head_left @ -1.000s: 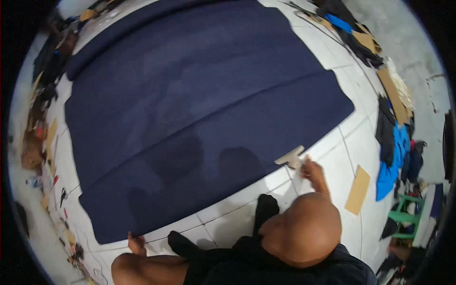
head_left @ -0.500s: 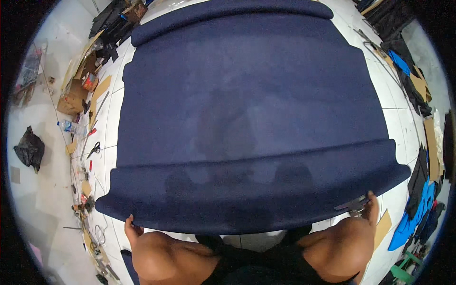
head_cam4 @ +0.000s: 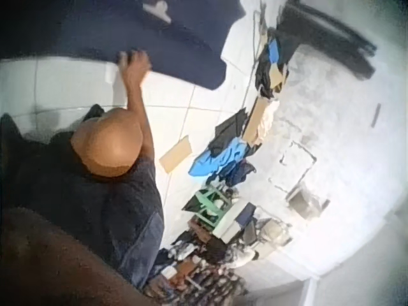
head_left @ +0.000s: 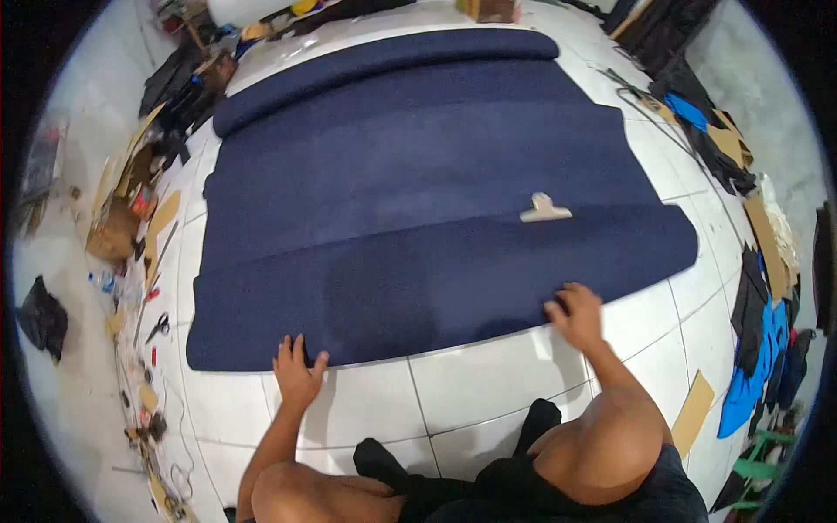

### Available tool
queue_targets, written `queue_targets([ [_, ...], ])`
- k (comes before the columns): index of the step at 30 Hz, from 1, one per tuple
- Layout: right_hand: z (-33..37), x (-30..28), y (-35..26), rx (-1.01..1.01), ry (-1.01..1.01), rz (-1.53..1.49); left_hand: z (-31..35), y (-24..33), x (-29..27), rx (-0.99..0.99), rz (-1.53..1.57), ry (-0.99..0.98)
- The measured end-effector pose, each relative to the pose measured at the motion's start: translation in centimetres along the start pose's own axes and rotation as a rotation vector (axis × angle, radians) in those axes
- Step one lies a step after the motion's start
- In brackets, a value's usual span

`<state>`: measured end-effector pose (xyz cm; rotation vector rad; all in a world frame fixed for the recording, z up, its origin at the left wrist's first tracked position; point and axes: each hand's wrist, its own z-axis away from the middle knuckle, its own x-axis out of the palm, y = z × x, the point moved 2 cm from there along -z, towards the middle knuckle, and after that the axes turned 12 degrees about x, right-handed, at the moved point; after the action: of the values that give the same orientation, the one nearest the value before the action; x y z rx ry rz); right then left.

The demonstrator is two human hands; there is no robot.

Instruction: The person aligns and smooths a large piece of blue fabric on a tiled floor, repositioning a metal clip to hold the layers and using a marking tool to draw a line along the edge before folding it.

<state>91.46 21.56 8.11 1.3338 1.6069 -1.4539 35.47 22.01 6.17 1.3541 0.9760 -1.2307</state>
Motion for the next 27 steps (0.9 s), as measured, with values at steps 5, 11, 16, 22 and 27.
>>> queue_targets([
  [5, 0.1, 4.0, 0.2, 0.106, -0.171, 0.071, -0.9, -0.1, 4.5, -0.011, 0.110, -0.116],
  [11, 0.7, 0.9, 1.9, 0.269, -0.012, -0.015, -0.3, -4.4, 4.1, -0.017, 0.211, 0.512],
  [16, 4.0, 2.4, 4.0, 1.404, -0.037, -0.870, 1.4, -15.3, 5.5, -1.143, 1.355, 0.531],
  [22, 1.3, 5.7, 7.3, 1.292, -0.013, -1.303, 3.1, -17.5, 8.0, -0.945, 1.710, 0.497],
  [27, 4.3, 5.0, 15.7, 1.289, -0.033, -0.887, 10.9, -9.8, 8.2, -1.041, 1.766, 0.523],
])
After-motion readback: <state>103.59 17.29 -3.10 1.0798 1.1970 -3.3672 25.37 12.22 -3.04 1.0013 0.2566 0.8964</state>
